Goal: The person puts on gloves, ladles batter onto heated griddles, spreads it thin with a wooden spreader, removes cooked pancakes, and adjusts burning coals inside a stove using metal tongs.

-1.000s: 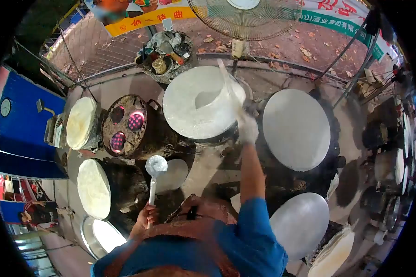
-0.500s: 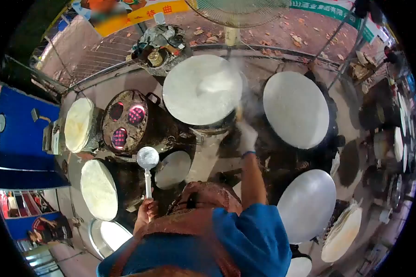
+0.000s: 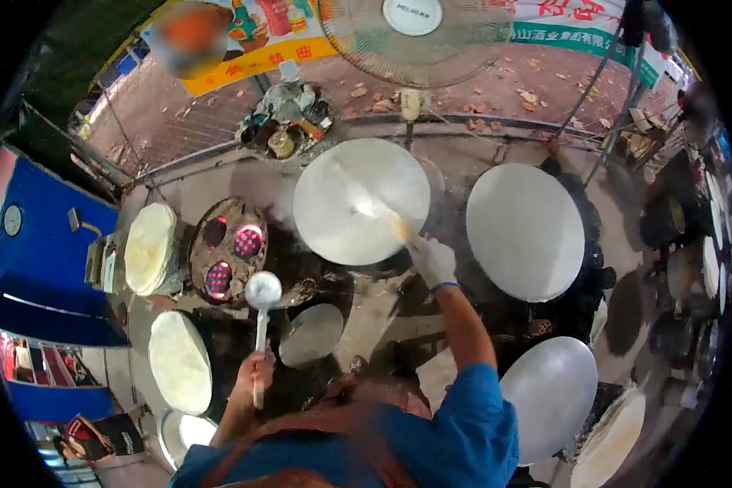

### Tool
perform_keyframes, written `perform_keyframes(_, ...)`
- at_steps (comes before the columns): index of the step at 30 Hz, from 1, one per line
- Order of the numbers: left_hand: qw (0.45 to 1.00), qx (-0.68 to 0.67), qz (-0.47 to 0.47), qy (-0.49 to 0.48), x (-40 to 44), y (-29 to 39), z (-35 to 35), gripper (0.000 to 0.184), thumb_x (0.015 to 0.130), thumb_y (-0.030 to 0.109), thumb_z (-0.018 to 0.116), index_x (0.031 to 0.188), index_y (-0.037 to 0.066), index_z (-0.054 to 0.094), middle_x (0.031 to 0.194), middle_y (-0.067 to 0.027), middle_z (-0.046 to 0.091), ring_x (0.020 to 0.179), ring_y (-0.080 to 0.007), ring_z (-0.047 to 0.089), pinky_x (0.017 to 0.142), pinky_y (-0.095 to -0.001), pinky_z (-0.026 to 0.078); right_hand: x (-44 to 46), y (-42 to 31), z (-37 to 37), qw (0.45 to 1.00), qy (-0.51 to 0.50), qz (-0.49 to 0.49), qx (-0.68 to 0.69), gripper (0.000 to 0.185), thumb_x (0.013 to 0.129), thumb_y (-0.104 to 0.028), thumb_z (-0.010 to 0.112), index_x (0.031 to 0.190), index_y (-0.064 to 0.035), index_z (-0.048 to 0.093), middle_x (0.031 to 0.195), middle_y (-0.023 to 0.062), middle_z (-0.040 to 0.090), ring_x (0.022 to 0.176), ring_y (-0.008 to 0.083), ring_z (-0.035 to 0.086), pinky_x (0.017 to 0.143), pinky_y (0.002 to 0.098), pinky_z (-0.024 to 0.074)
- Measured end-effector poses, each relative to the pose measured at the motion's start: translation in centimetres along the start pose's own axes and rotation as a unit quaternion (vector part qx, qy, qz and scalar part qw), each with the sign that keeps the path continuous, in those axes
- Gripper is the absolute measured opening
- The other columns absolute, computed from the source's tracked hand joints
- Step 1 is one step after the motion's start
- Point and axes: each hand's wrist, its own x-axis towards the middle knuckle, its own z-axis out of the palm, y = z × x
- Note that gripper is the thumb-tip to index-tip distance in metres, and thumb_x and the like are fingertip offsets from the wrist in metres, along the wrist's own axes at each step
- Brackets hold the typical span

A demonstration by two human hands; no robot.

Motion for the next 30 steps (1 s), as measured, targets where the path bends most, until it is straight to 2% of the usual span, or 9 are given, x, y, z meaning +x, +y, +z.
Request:
perform_keyframes(4,0.986,0.116,0.09,0.074,4.3,2.3,6.6,0.024,0.085,0.019,0.049,0.065,0.015,0.037,0.047,0.0044,0.03,0.034,-0.008,0.028,0.03,-0.0223,0.025,-1.9,2.8,-0.5,0.999,0.0,0.048,0.0,0.025,0.081,-0.039,0.056,0.1,-0.0252,0.064,0.074,0.0155,0.06,0.072,0.0355,0.06,0.065,0.045,0.0479)
perform_keyframes(10,0.991,0.079,0.097,0.042,12.0,4.0,15.1,0.006,0.087,0.012,0.047,0.082,0.013,0.045,0.049,0.0022,0.031,0.034,-0.008,0.029,0.029,-0.0219,0.023,-5.9,2.1,-1.7,0.997,0.018,0.07,-0.009,0.029,0.081,-0.036,0.057,0.107,-0.0243,0.064,0.074,0.0156,0.062,0.069,0.0344,0.06,0.061,0.0437,0.0472)
perform_keyframes(19,0.985,0.134,0.087,0.058,19.1,-0.7,18.1,0.02,0.085,0.018,0.051,0.074,0.011,0.035,0.048,0.0019,0.029,0.035,-0.0096,0.028,0.031,-0.0231,0.022,-13.2,-2.9,3.9,0.988,-0.056,0.136,0.035,0.033,0.081,-0.042,0.057,0.112,-0.0317,0.06,0.086,0.0137,0.062,0.076,0.0328,0.062,0.061,0.0423,0.0488)
perform_keyframes(22,0.99,0.098,-0.003,-0.101,10.3,-0.2,11.9,0.016,0.092,0.03,0.046,0.088,0.015,0.047,0.048,0.0049,0.026,0.034,-0.0081,0.025,0.03,-0.0235,0.02,-16.1,-4.5,0.3,0.99,0.128,0.021,0.062,0.027,0.077,-0.03,0.066,0.103,-0.0219,0.067,0.067,0.0126,0.059,0.064,0.0298,0.06,0.056,0.039,0.0466)
perform_keyframes(24,0.975,0.196,0.094,0.055,5.1,-3.0,10.9,0.023,0.093,0.037,0.043,0.111,0.025,0.05,0.049,0.0058,0.025,0.033,-0.0072,0.022,0.03,-0.0233,0.019,-16.5,-5.2,1.0,0.992,0.109,0.023,0.05,0.035,0.076,-0.026,0.068,0.111,-0.021,0.063,0.068,0.0114,0.058,0.062,0.0285,0.059,0.054,0.037,0.0463)
perform_keyframes(25,0.981,0.194,0.023,0.006,5.6,-2.1,7.7,0.031,0.092,0.042,0.043,0.083,0.014,0.05,0.049,0.0036,0.033,0.032,-0.0075,0.026,0.03,-0.0235,0.024,-17.9,-5.3,1.2,0.995,0.088,0.026,0.038,0.04,0.076,-0.024,0.069,0.115,-0.0205,0.06,0.069,0.0107,0.058,0.061,0.0278,0.058,0.054,0.0359,0.0461)
perform_keyframes(28,0.983,0.034,-0.126,-0.131,5.3,-1.8,5.7,0.046,0.091,0.044,0.046,0.057,0.015,0.034,0.051,0.0047,0.033,0.033,-0.0057,0.028,0.028,-0.0207,0.023,-19.4,-6.8,1.1,0.997,0.072,0.001,0.038,0.05,0.077,-0.021,0.068,0.124,-0.0166,0.053,0.082,0.0107,0.063,0.069,0.0243,0.061,0.06,0.0336,0.0484)
perform_keyframes(29,0.978,-0.122,-0.138,-0.102,3.3,-2.2,6.7,0.03,0.095,0.035,0.04,0.117,0.017,0.049,0.058,0.0034,0.032,0.037,-0.0041,0.031,0.03,-0.0172,0.028,-19.8,-7.6,1.1,0.992,0.089,-0.02,0.084,0.05,0.077,-0.021,0.068,0.124,-0.0147,0.053,0.086,0.0112,0.064,0.072,0.0233,0.063,0.063,0.0333,0.0488)
perform_keyframes(30,0.967,-0.166,-0.144,-0.13,2.5,-2.7,6.2,0.03,0.096,0.033,0.038,0.118,0.016,0.049,0.058,0.0028,0.033,0.037,-0.0045,0.032,0.03,-0.0171,0.028,-19.7,-8.6,1.0,0.985,0.105,-0.043,0.134,0.05,0.077,-0.021,0.067,0.124,-0.0128,0.053,0.091,0.0116,0.065,0.076,0.0223,0.064,0.066,0.033,0.0492)
